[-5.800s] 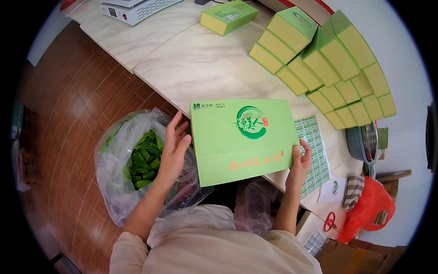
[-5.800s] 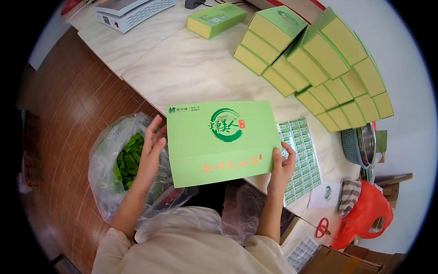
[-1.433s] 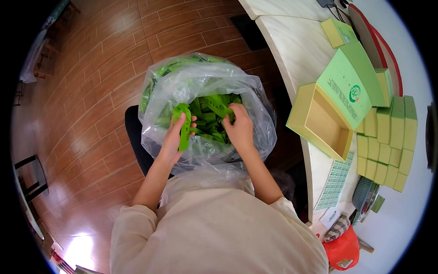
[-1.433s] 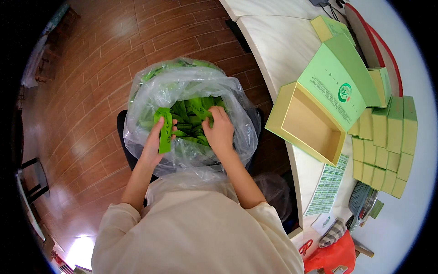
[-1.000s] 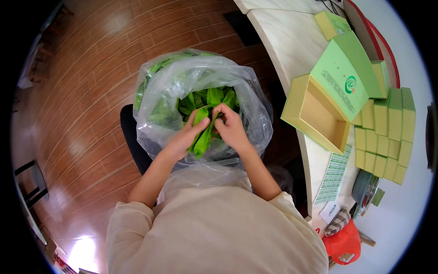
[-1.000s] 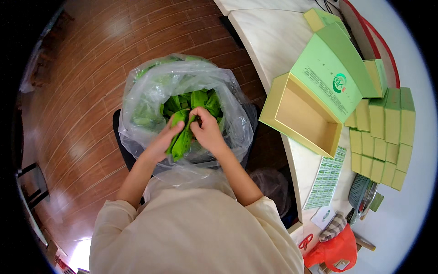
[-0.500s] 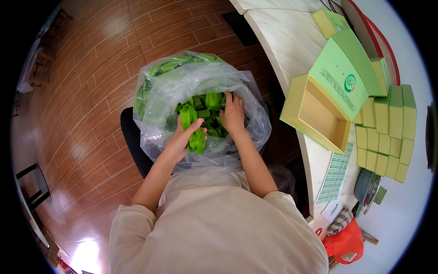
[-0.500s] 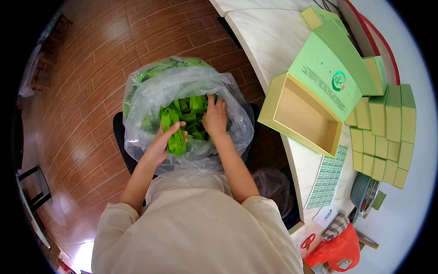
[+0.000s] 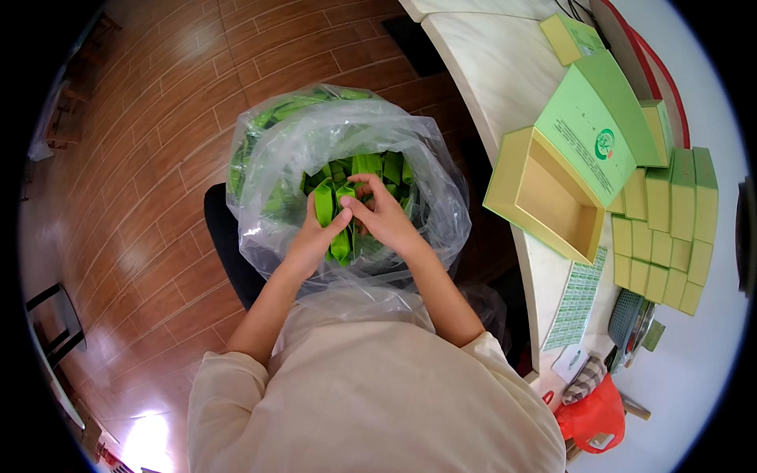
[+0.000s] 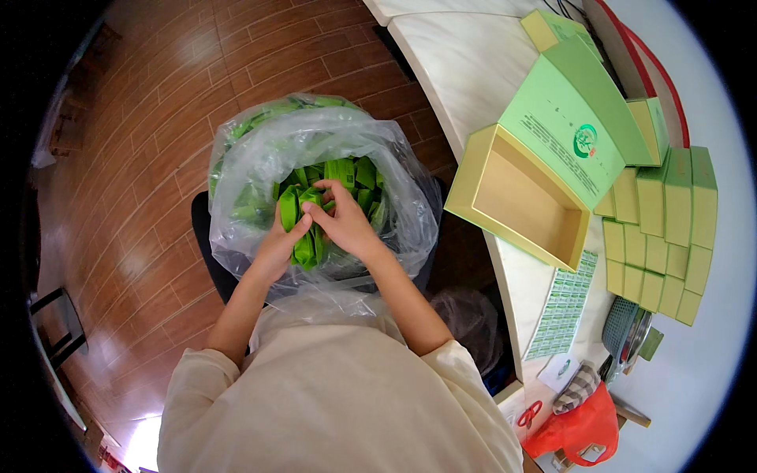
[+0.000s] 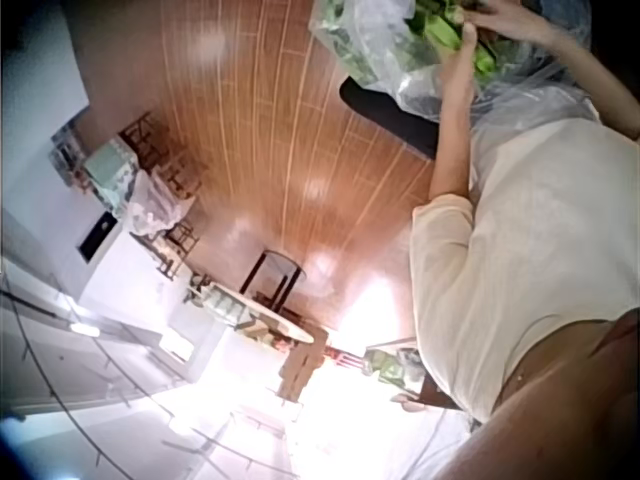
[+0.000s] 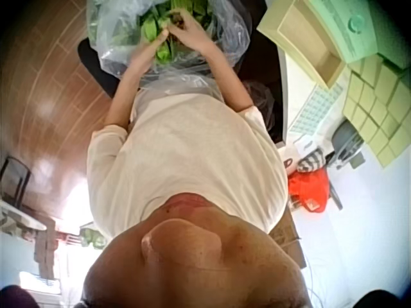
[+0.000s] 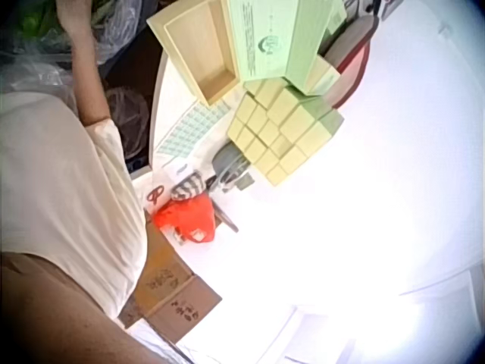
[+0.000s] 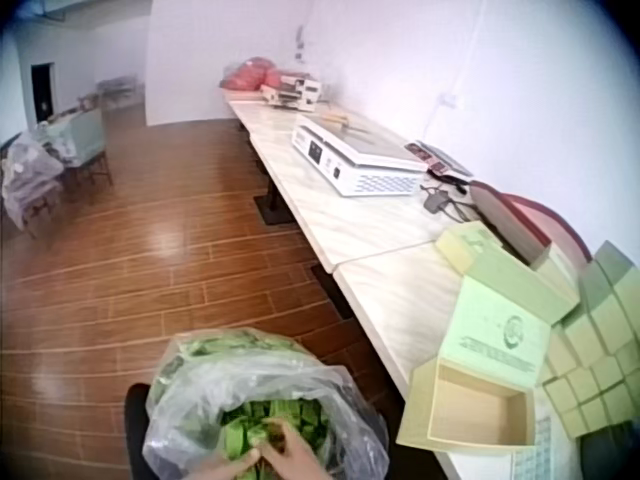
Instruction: The person fills a green box with small green packets from a plastic bag, covers them with a plastic sheet, and closes the box. They then peel a label from a sheet and apply it to the back of the box.
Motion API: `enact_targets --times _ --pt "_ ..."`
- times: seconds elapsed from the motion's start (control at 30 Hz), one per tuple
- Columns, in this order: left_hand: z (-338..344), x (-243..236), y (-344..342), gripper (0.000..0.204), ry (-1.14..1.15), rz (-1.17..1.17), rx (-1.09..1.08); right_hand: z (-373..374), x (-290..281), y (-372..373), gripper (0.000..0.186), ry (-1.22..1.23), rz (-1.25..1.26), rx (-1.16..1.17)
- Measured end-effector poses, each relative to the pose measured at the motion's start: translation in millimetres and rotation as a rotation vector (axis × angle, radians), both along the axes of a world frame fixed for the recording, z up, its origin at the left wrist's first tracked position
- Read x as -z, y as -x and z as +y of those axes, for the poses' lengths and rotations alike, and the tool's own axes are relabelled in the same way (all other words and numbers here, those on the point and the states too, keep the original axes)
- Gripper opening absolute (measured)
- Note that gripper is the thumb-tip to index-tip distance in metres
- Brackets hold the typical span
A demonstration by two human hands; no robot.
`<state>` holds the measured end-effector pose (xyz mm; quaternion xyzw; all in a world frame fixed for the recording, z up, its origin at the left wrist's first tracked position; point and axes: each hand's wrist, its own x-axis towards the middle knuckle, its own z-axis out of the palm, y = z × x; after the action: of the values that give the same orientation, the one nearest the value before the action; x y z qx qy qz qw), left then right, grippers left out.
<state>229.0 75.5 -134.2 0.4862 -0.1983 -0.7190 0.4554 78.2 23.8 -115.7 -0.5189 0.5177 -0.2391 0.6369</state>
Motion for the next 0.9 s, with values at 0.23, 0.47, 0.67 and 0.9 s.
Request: enact_targets --times 0.23,0.47,0.67,0.9 --pt "0 -6 -7 0.066 -0.027 0.032 0.033 -23 44 1 0.057 0.361 0.468 0.222" --pt "-4 -1 -6 0.063 -0.077 0.074 -0.081 -36 73 -15 0.068 0.605 0.957 0.132" --pt "-1 2 -11 0.060 -0.098 0.132 -0.117 -9 26 6 0.033 0.333 0.537 0.146" --pt "-4 -13 -3 0.066 -0.106 0.254 -0.056 23 -17 20 0.048 -0.345 -0.265 0.349"
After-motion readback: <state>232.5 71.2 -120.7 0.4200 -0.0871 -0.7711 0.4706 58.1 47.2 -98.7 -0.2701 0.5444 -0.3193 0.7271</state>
